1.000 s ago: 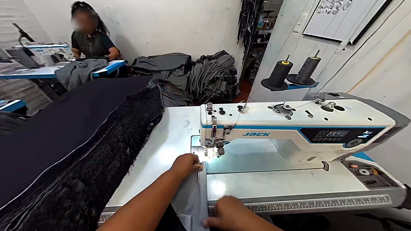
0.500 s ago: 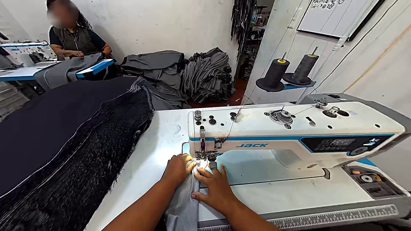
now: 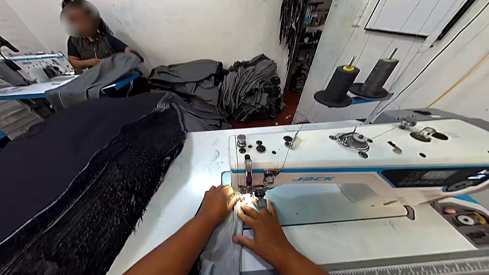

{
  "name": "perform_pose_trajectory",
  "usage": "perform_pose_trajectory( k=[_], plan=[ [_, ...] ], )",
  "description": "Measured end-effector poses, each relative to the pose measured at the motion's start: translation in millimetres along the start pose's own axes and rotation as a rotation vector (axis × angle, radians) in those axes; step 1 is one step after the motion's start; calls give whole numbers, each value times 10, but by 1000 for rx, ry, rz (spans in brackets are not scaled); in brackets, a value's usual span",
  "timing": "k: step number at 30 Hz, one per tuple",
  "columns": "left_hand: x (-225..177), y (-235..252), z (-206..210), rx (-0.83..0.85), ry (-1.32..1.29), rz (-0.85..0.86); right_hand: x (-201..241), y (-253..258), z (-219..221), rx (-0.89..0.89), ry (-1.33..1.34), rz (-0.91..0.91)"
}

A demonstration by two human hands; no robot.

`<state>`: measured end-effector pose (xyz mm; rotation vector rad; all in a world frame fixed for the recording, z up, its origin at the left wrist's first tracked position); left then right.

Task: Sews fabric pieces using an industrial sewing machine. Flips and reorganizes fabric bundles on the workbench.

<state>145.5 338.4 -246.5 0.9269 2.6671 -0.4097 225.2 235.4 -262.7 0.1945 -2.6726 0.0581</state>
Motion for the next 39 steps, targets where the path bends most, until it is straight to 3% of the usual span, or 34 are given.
perform_pose_trajectory(
  k=[8,12,17,22,29,32,35,39],
  plan=[
    [77,290,-247,-235,27,2,-11,19,-2,34,20,-7],
    [85,327,-338,-215,15,-58,-24,40,-11,11,10,-13],
    [60,275,-349,-434,93,57,-31,65,-27,-7,29,-17],
    [107,231,-251,-181,81,-76,8,11,16,47,33,-3],
    [145,-247,-97,86,136,-105,405,-375,245,64,40,-96],
    [167,-488,-215,149,-85,-67,532,-487,222,-87,74,-176],
    [-19,-909,-775,49,-421,124,567,-514,-58,-252,418,-250],
    [-518,-1473,-1485,-131,-462,441,771,-175,-638,-234,1055,-369]
  ],
)
Point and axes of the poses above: each hand's wrist, its own y-axis towards the middle knuckle, its own z-axis out of the palm, x = y × z, the point moved 9 cm from there along y, towards the middle knuckle, and after that the axes turned 1 degree about x, right-handed, at the moved point
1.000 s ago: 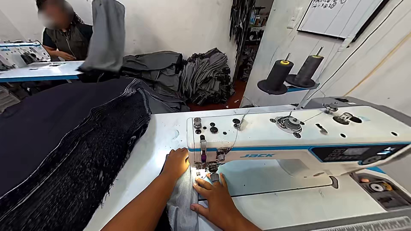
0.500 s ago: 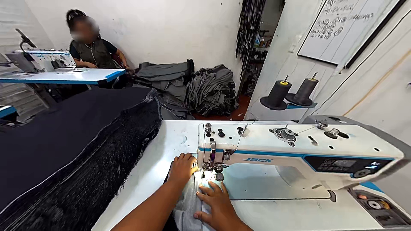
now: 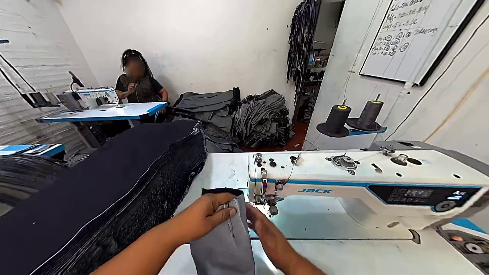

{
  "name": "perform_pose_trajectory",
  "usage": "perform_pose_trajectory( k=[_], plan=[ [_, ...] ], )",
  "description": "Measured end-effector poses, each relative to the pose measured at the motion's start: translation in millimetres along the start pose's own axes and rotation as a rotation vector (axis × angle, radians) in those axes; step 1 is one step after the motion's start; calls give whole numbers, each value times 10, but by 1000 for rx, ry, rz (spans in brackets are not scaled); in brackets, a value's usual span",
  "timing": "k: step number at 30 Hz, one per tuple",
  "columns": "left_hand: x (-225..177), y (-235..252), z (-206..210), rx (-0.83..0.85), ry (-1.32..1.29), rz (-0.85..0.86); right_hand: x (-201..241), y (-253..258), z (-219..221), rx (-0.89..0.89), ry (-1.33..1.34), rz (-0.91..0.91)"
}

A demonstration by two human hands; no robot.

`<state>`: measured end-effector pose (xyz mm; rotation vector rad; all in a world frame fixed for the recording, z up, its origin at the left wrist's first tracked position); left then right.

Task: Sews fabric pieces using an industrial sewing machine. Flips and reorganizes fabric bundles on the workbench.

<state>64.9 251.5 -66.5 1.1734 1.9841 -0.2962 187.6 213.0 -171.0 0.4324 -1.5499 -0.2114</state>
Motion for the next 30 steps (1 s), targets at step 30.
perform_pose_trajectory(
  k=[30],
  plan=[
    [-507,153,-168,-321,704,62,772,199,-43,-135,-118,-123]
  ],
)
Point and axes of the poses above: each hand's wrist, its own y-axis towards the middle knuckle, its own z-axis out of the palm, x = y × z, the point moved 9 cm from there along y, towards the middle knuckle, and after that the axes turned 1 degree about x, right-handed, at the moved point
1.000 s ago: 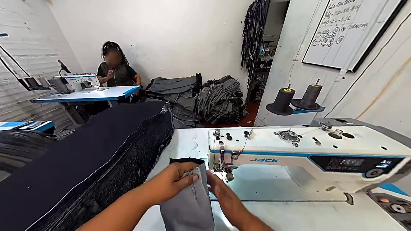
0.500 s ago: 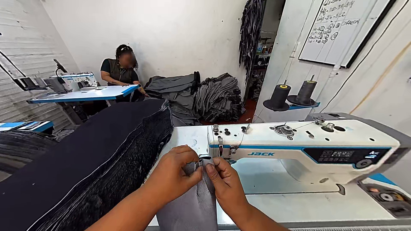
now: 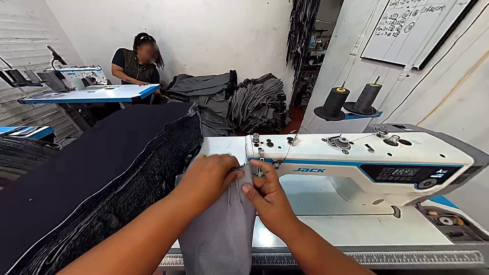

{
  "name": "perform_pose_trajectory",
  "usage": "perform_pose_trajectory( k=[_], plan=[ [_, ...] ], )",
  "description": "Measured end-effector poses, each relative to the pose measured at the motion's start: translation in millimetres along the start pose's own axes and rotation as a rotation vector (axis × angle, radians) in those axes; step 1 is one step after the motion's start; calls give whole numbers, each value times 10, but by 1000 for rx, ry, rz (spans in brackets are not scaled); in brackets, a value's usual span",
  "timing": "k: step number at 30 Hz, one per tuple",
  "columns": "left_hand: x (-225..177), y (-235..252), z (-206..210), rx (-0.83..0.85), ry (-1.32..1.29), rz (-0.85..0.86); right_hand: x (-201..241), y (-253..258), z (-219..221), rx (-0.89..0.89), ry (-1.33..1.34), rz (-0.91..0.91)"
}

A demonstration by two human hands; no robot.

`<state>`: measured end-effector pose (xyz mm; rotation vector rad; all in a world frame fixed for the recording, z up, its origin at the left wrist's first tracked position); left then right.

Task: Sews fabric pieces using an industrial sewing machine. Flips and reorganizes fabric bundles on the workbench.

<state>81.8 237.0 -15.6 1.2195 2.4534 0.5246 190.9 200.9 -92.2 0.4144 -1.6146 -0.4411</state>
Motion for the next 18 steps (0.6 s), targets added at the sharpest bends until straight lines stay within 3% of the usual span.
perform_pose_trajectory(
  k=[2,4,7,10,13,15,18],
  plan=[
    [318,105,359,165,92,-118,-401,-276,174,113,46,269],
    [665,5,1024,442,108,-272,-854,-783,422,250,129,570],
    [723,-426,1961,749,-42,-407,-1307,-1450,612,478,217,904],
    [634,-560,2262,671,-184,-501,-1290,-1298,395,760,-315,773],
    [665,-507,2355,541,-287,-571,-1273,-845,58,573,-819,469],
    [705,-420,2395,474,-338,-524,-1464,-735,-51,577,-924,429],
    [767,-272,2457,454,-355,-404,-1646,-656,-120,617,-982,539]
  ],
)
Point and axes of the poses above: each hand's wrist, its own y-axis towards the middle knuckle, its own z-axis out of the palm, x = y × z, the point moved 9 cm from there along y, towards the middle knuckle, and after that the axes turned 1 degree about x, right-handed, at the moved point
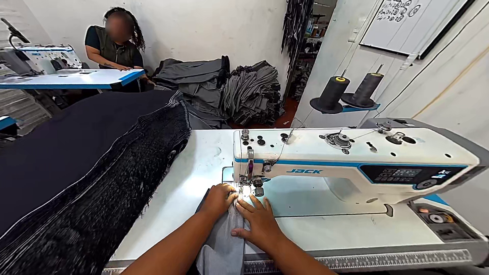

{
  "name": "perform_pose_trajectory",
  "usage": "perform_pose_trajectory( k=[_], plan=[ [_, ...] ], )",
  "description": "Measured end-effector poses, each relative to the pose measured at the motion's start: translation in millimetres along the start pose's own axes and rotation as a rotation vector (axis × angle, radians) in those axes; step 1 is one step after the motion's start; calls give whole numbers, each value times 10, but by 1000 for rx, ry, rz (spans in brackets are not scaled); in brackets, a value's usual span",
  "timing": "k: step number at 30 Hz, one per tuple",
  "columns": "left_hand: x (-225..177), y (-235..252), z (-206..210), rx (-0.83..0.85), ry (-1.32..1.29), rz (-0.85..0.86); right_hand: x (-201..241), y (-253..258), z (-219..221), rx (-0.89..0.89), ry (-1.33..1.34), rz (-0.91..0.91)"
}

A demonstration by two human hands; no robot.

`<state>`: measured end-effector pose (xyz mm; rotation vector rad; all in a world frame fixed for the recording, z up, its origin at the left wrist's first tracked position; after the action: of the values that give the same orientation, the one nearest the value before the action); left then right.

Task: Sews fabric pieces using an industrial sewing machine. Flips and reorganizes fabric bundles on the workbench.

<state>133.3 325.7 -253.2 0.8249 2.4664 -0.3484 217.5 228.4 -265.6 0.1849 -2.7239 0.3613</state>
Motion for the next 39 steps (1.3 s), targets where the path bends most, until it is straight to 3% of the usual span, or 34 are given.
perform_pose_trajectory(
  k=[19,24,34,36,37,39],
  plan=[
    [-48,213,-84,31,155,67,9,44,-15,-121,31,18],
    [-13,412,-221,-147,198,104,1,32,-22,-105,67,12],
    [144,481,-424,-107,218,-124,-12,55,6,-122,69,-20],
    [331,210,-665,-179,102,-209,27,6,-26,-218,88,-127],
    [362,-58,-822,-270,50,-196,86,-64,-69,-363,102,-256],
    [289,-819,-1039,-451,67,-57,269,-212,-180,-608,163,-552]
  ],
)
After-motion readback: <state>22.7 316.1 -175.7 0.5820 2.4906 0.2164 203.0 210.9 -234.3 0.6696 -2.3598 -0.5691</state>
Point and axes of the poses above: each hand's wrist, its own y-axis towards the middle knuckle, its own z-axis out of the palm, x = y × z, the point moved 9 cm from there along y, towards the middle knuckle, and after that the axes turned 1 degree about x, right-handed, at the moved point
